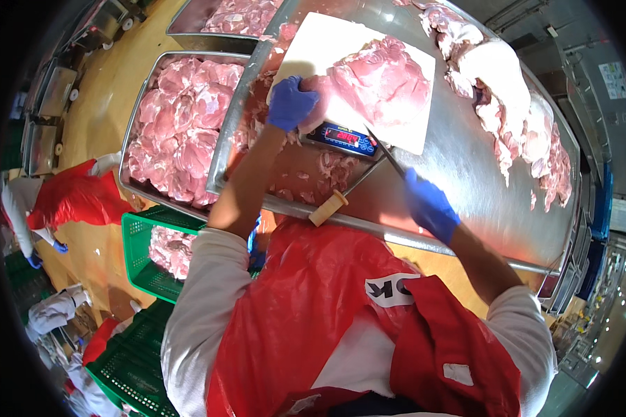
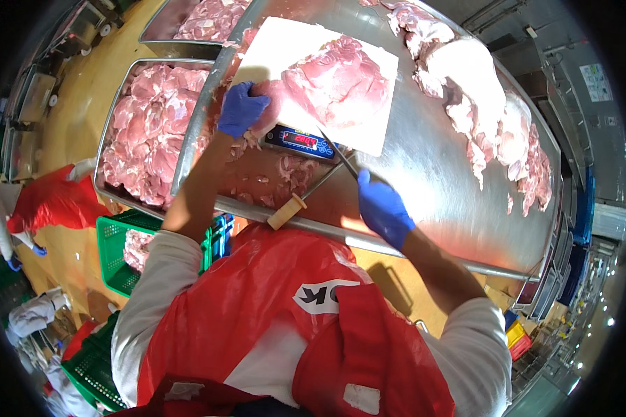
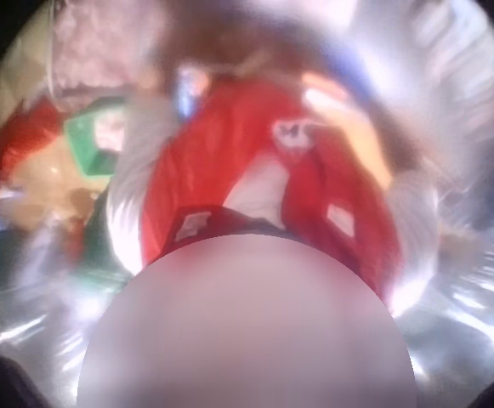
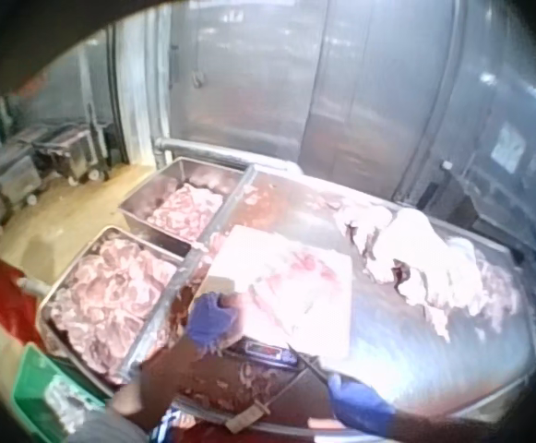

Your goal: The person cuts large pieces of raw meat on a metal table using a knife, places the cut pieces into green crates, and weighs portions on a digital scale.

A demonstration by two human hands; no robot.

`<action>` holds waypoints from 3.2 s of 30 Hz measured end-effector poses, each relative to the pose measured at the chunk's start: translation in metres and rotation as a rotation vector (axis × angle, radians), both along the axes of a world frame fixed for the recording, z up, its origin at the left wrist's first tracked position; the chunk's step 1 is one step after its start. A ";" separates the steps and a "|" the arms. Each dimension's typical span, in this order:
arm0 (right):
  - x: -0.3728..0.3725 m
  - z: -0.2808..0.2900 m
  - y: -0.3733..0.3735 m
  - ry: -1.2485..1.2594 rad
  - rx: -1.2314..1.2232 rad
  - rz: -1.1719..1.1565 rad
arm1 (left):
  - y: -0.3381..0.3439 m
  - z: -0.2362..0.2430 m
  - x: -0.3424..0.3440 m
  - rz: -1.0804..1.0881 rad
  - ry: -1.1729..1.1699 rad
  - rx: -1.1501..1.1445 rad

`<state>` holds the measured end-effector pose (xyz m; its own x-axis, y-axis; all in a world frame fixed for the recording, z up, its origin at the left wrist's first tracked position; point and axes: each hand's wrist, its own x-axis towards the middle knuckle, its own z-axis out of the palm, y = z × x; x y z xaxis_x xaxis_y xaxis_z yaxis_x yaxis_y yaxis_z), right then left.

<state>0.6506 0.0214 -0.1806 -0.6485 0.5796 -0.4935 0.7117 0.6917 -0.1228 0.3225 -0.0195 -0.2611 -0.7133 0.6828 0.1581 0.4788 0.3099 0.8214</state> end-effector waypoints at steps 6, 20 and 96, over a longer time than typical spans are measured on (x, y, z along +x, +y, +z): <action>-0.094 -0.015 -0.011 0.629 -0.227 -0.256 | -0.006 -0.010 -0.018 -0.364 0.024 0.010; -0.126 -0.016 -0.055 0.267 -0.057 -0.340 | 0.011 -0.005 -0.075 -0.600 -0.237 0.002; 0.034 -0.074 0.090 1.291 -0.471 -0.978 | 0.059 0.034 0.074 -0.643 0.743 0.052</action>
<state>0.6843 0.1112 -0.2543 -0.2500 0.9474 -0.1998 0.0979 -0.1806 -0.9787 0.3962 0.0390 -0.2276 0.0848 0.8853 0.4572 0.9438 -0.2185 0.2480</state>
